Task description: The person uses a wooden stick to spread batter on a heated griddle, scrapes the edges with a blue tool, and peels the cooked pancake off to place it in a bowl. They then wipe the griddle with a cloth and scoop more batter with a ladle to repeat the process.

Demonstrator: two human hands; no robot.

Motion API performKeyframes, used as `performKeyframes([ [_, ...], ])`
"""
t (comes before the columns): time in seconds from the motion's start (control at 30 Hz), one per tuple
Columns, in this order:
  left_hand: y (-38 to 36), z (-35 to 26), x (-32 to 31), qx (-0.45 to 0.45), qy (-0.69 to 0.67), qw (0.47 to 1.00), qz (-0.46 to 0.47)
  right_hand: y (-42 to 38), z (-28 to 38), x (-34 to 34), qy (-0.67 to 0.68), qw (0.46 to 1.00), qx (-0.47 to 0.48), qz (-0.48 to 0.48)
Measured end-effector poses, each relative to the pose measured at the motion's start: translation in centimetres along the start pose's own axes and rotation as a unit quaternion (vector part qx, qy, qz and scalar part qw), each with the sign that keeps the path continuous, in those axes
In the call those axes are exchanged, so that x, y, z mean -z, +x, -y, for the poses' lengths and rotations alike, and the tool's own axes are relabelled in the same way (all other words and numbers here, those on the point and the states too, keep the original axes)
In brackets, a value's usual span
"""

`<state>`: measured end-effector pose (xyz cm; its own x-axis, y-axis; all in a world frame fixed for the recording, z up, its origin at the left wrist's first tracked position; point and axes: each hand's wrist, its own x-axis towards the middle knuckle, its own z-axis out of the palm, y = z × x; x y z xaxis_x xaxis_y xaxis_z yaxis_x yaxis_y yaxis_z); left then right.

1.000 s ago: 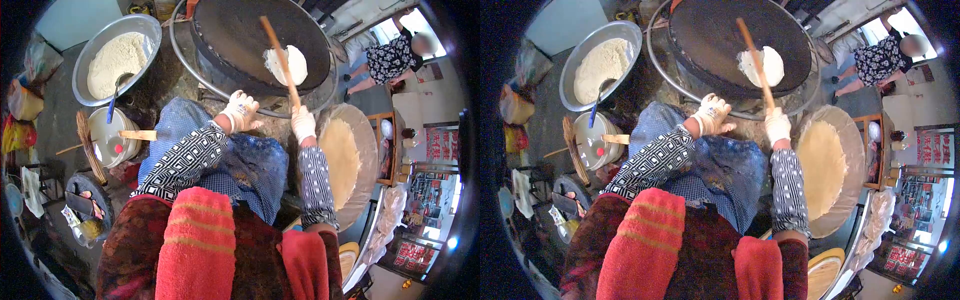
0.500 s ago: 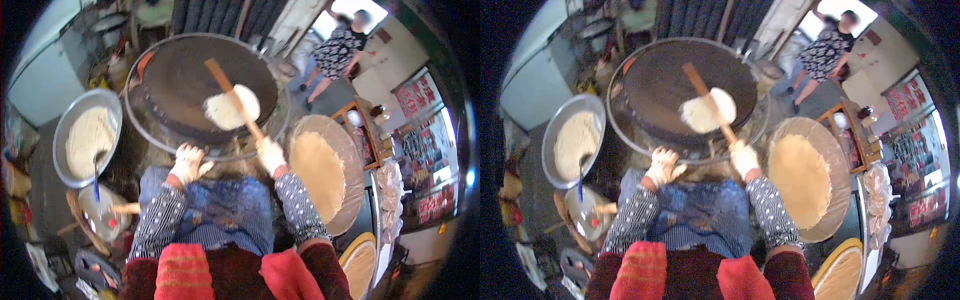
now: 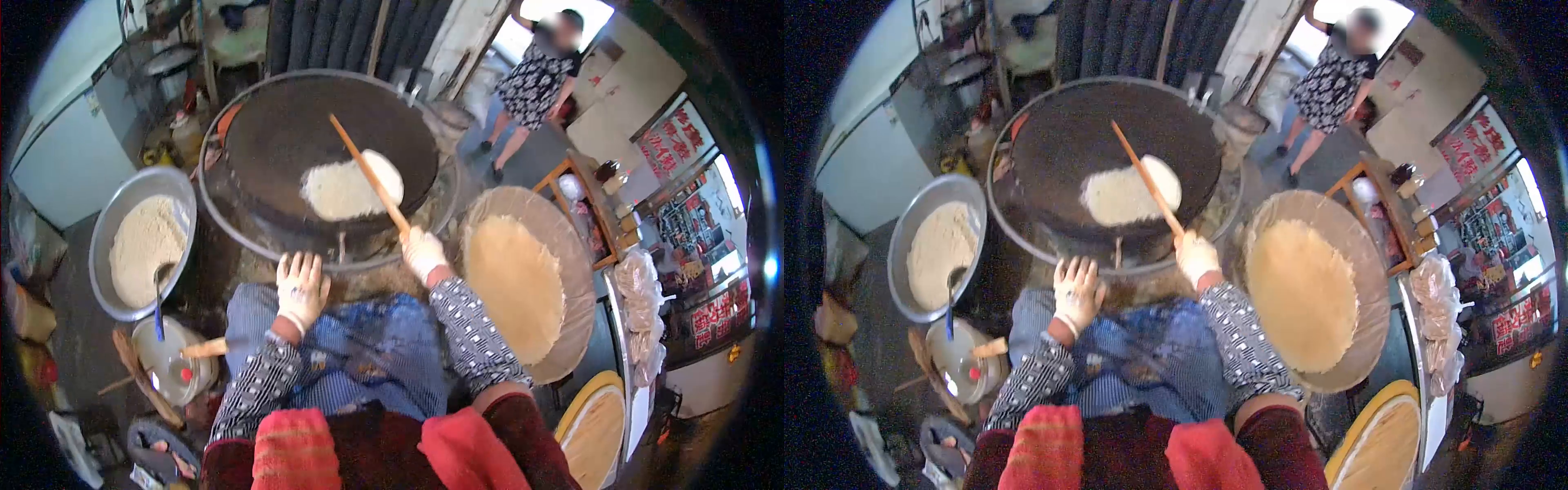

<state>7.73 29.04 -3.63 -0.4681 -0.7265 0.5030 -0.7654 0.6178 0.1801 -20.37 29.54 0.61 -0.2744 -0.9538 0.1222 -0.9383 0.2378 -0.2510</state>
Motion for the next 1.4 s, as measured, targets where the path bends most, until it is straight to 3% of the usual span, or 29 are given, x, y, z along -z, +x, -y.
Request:
performKeyframes([
  [0.1, -0.4, 0.8, 0.1, 0.013, 0.054, 0.998, 0.032, -0.4, 0.8, -0.4, -0.023, 0.999, 0.024, 0.027],
  [0.13, -0.5, 1.0, 0.3, 0.022, 0.052, 0.997, 0.043, 1.6, -4.0, -5.0, -0.108, 0.991, 0.080, 0.012],
  [0.23, -1.2, 2.0, -0.3, 0.042, 0.088, 0.991, 0.088, 2.3, -0.7, -1.0, -0.073, 0.996, -0.058, 0.013],
  [0.3, -1.3, 2.2, -0.3, 0.056, 0.113, 0.981, 0.149, 2.0, -0.5, -1.3, -0.057, 0.998, -0.019, 0.023],
  [0.4, -1.9, 3.0, -1.5, 0.070, 0.121, 0.984, 0.110, -0.5, -0.7, -2.5, -0.103, 0.993, 0.045, 0.045],
  [0.43, -2.2, 3.4, -1.9, 0.066, 0.179, 0.969, 0.156, -0.3, -1.5, -2.3, -0.082, 0.995, 0.001, 0.056],
  [0.5, -1.6, 3.7, -0.8, 0.083, 0.166, 0.965, 0.183, 0.5, -2.6, -1.2, -0.079, 0.994, -0.062, 0.044],
  [0.6, -1.3, 4.4, 0.1, 0.100, 0.139, 0.964, 0.203, 1.3, -2.2, -1.6, -0.113, 0.993, -0.019, -0.013],
  [0.67, -0.9, 5.0, 0.3, 0.112, 0.175, 0.947, 0.246, 0.5, -0.9, -0.6, -0.103, 0.994, -0.018, 0.039],
  [0.73, -0.8, 5.7, 0.1, 0.127, 0.201, 0.940, 0.243, 0.6, -1.9, -1.2, -0.119, 0.990, -0.039, 0.067],
  [0.8, -1.1, 7.1, -1.2, 0.132, 0.230, 0.938, 0.221, 1.5, -2.0, -0.9, -0.101, 0.992, -0.067, 0.024],
  [0.87, -1.3, 8.2, -2.1, 0.143, 0.231, 0.938, 0.216, 1.0, -0.7, -0.7, -0.088, 0.995, -0.050, 0.015],
  [0.97, -0.1, 9.3, -0.6, 0.175, 0.209, 0.938, 0.216, -0.8, 0.2, -1.6, -0.116, 0.989, 0.021, 0.086],
  [1.07, 0.2, 10.7, 0.0, 0.208, 0.163, 0.937, 0.228, 0.8, -2.5, -2.1, -0.074, 0.994, -0.069, 0.041],
  [1.13, 0.7, 11.4, 0.6, 0.221, 0.164, 0.934, 0.228, 1.0, -2.8, -2.2, -0.076, 0.995, -0.055, 0.029],
  [1.2, 2.5, 9.3, 2.6, 0.274, 0.156, 0.923, 0.222, 0.5, -1.4, -1.9, -0.074, 0.996, 0.042, -0.033],
  [1.23, 2.8, 8.0, 2.7, 0.243, 0.132, 0.947, 0.167, -0.7, -0.2, -0.7, -0.053, 0.998, 0.033, -0.018],
  [1.27, 2.5, 6.8, 0.9, 0.165, 0.087, 0.981, 0.053, -1.3, 0.3, -0.9, -0.084, 0.995, 0.038, 0.027],
  [1.3, 3.3, 3.9, 1.4, 0.125, 0.028, 0.990, 0.059, -0.9, 0.2, -1.0, -0.086, 0.996, 0.004, 0.037],
  [1.33, 4.9, 0.5, 2.6, 0.113, 0.010, 0.974, 0.194, -1.1, -0.3, -1.3, -0.089, 0.994, -0.035, 0.052],
  [1.37, 4.5, -1.5, 0.7, 0.049, 0.041, 0.965, 0.253, -0.3, -1.3, -1.6, -0.085, 0.994, -0.049, 0.044],
  [1.4, 3.0, -2.8, -3.1, 0.002, 0.044, 0.972, 0.229, 0.9, -1.9, -1.6, -0.082, 0.994, -0.059, 0.032],
])
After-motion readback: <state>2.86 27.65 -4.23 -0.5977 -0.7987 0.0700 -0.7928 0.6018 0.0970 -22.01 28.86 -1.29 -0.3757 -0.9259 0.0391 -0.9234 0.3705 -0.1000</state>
